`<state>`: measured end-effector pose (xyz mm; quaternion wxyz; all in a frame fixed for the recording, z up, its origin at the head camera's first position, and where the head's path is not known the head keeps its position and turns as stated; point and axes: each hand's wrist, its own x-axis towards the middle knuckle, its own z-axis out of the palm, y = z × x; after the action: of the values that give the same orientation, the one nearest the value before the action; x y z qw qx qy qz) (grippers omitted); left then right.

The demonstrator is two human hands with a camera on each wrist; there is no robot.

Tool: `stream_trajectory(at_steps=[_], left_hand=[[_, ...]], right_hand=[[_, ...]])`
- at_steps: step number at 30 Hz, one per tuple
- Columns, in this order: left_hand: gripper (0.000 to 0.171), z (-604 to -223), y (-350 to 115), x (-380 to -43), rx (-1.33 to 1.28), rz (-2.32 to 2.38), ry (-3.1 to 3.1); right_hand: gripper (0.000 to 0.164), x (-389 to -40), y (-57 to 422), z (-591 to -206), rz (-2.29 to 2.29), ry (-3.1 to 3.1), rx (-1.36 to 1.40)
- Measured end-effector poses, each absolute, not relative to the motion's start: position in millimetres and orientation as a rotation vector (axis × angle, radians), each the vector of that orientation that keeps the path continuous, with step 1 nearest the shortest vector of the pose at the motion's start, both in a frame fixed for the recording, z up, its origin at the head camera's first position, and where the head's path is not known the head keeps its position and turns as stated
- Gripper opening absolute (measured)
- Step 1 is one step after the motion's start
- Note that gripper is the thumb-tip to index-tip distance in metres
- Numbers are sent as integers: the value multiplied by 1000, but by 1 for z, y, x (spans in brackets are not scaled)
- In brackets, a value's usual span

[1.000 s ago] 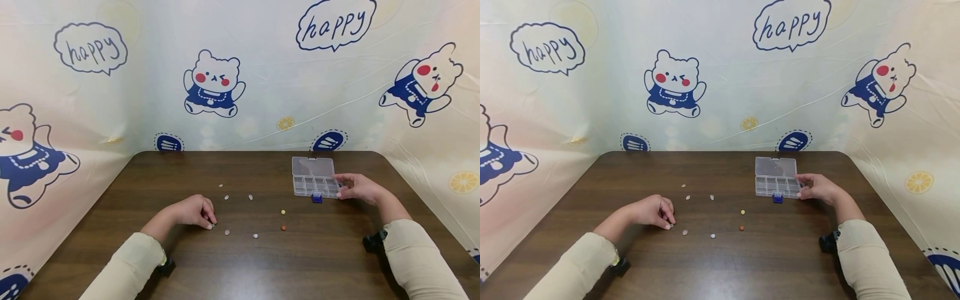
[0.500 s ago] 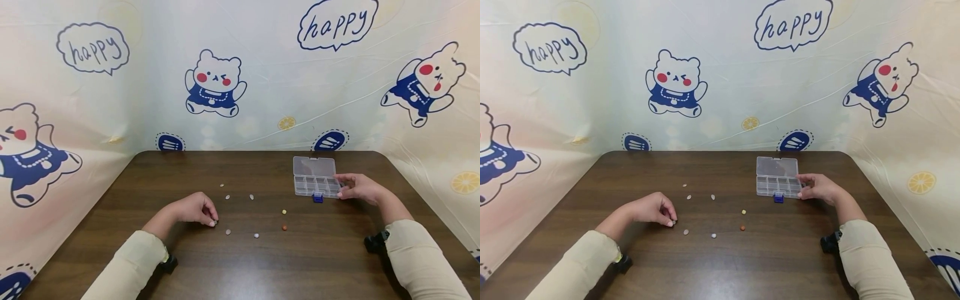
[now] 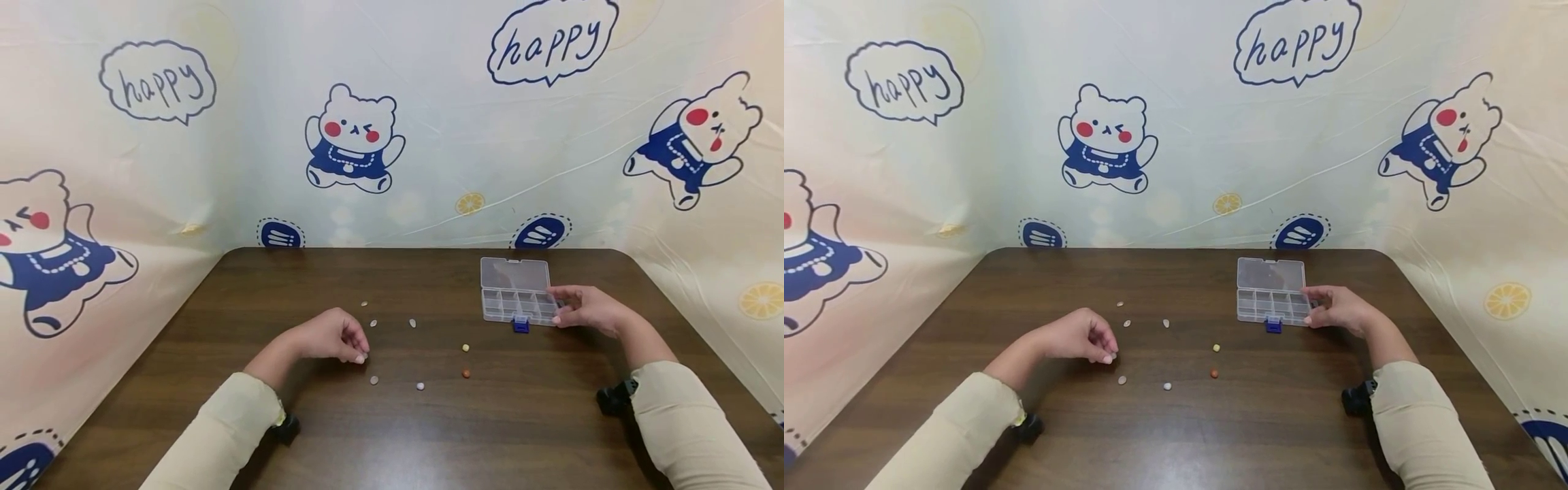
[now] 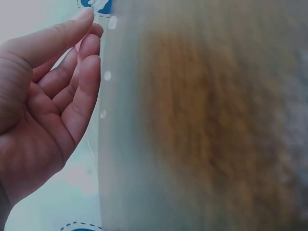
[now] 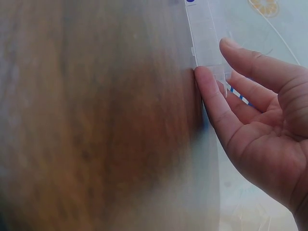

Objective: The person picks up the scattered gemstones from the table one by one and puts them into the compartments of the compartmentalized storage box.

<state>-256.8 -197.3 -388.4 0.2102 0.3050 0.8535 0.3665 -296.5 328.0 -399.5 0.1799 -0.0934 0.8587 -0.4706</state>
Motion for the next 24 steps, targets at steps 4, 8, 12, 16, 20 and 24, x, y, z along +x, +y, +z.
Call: stream_trajectory(at_steps=[4,8,12,16,20,24], left_hand=[[9,-381,-193,-258,864,1047,2382],[9,-375,-188,-259,864,1063,2387],[9,-373,-182,-261,881,1073,2382],[9,-369,-177,-263,923,1062,2391],[8,-364,-171,-264,947,1051,2406],[7,-360,-165,-265,977,1057,2411]], right_hand=[[82,-297,329,-399,-1332,2432,-267],[82,-297,330,-400,-1329,2429,-257],[83,-297,330,-400,-1336,2424,-246],[84,-296,330,-401,-1327,2432,-247],[84,-297,330,-401,-1317,2436,-253],[83,-296,329,-400,-1310,2445,-266]])
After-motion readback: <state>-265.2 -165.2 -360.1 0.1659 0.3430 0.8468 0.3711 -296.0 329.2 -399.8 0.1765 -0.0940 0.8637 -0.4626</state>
